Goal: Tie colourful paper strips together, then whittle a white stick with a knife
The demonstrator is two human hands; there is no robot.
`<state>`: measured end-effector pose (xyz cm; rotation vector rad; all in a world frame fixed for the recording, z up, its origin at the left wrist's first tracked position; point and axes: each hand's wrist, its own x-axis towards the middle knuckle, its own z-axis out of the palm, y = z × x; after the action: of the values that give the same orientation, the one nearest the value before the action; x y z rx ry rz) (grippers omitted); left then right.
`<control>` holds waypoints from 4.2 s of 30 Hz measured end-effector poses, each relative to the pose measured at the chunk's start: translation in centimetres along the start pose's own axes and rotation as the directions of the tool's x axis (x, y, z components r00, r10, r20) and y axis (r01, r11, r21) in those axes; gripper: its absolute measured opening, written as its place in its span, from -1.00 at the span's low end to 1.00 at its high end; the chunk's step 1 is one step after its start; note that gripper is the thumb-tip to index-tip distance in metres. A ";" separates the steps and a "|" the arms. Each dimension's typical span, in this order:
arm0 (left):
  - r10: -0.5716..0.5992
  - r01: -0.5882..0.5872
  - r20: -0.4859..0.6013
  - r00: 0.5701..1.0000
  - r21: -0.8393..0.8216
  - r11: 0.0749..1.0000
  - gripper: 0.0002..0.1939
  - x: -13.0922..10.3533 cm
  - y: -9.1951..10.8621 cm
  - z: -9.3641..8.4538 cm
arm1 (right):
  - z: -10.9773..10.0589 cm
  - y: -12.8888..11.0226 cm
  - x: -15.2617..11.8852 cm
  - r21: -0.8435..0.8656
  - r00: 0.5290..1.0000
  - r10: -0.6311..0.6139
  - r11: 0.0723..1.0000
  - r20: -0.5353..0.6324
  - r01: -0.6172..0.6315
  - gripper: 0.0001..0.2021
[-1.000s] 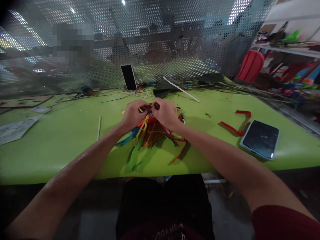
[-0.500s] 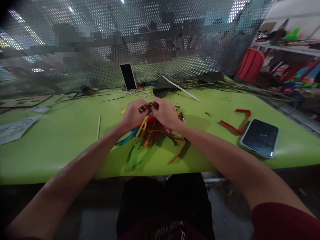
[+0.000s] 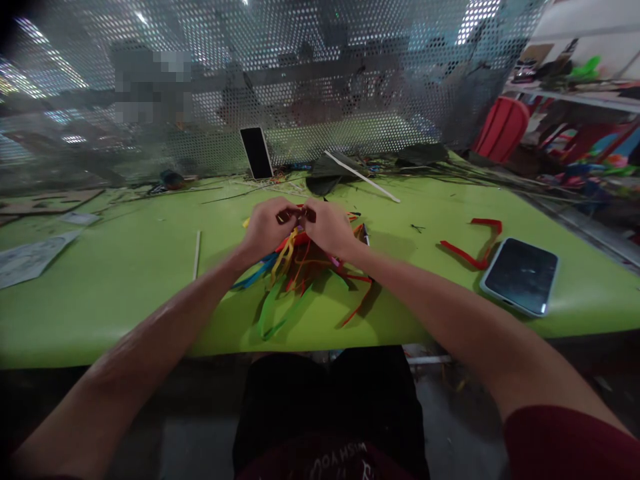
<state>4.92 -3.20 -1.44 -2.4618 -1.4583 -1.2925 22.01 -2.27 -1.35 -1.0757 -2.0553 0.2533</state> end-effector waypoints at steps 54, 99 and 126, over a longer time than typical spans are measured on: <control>0.028 -0.029 -0.009 1.000 -0.018 0.999 -0.90 0.0 0.2 0.0 | -0.3 -0.4 -0.1 -0.018 1.000 0.021 1.000 -0.017 -0.021 -0.84; 0.025 -0.025 -0.002 1.000 -0.021 0.999 -0.89 0.0 0.0 0.1 | -0.5 -1.0 -0.1 -0.096 0.997 0.074 0.993 -0.016 -0.075 -0.82; 0.060 -0.061 -0.021 0.998 -0.059 0.996 -0.84 -0.1 -0.1 0.1 | -0.7 -0.8 0.0 -0.048 0.999 0.048 0.998 0.022 -0.047 -0.80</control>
<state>4.96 -3.15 -1.59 -2.5016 -1.3499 -1.3635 22.05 -2.85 -0.44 -1.1565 -2.0676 0.2432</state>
